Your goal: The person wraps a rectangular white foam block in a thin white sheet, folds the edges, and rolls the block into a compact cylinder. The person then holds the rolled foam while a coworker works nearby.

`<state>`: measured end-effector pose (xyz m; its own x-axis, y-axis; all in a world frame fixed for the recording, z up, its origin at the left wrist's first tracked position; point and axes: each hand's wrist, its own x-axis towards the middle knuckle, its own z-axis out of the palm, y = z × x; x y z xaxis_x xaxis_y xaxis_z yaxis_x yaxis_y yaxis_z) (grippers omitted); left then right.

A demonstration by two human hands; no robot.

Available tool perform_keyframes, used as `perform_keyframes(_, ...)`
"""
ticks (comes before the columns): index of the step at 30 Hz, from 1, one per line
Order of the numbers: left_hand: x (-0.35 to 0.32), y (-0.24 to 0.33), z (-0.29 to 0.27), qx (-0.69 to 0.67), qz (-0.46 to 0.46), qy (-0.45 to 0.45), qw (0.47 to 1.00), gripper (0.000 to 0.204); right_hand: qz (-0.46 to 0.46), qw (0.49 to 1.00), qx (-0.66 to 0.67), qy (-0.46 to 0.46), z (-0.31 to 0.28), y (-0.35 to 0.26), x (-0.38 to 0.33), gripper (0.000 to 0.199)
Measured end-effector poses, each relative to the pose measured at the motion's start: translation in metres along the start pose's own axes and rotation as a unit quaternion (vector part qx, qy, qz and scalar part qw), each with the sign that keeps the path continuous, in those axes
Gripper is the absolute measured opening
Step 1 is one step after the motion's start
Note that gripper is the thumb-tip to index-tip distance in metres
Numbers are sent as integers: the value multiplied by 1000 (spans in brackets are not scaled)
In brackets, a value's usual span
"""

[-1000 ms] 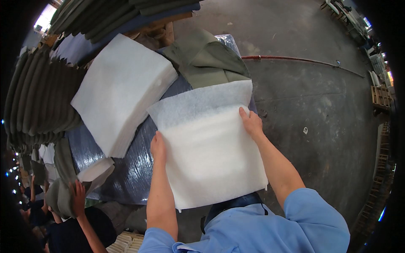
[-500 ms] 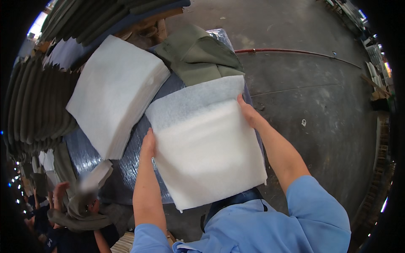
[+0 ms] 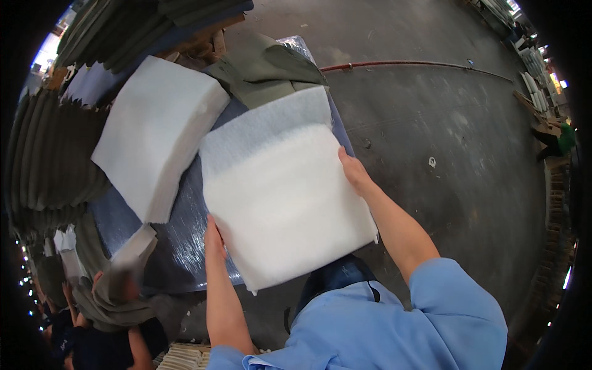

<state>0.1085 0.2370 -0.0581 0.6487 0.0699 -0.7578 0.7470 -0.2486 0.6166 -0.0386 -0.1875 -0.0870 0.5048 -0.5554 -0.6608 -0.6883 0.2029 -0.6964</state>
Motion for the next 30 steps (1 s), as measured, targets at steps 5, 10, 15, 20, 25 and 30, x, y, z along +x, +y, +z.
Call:
perform_keyframes(5, 8, 0, -34, -15, -7, -58, 998, 84, 72, 984, 57, -153, -42, -20, -13, 88)
perform_keyframes(10, -42, -43, -58, 48, -33, -32, 998, 89, 45, 997, 36, -50, -68, 21, -83, 87)
perform_keyframes(15, -67, -81, -34, -17, -4, -63, 998, 86, 58, 996, 65, -14, -37, 95, -95, 88)
perform_keyframes(20, -62, -82, -47, -15, -15, -45, 999, 84, 114, 987, 77, -86, -61, 79, -92, 87)
perform_keyframes(25, -83, -103, -84, -9, -58, -14, 998, 77, 71, 996, 60, -3, -102, 84, -127, 84)
perform_keyframes(30, -82, -139, -39, -175, -52, -70, 981, 64, 92, 995, 28, -18, -57, 121, -131, 92)
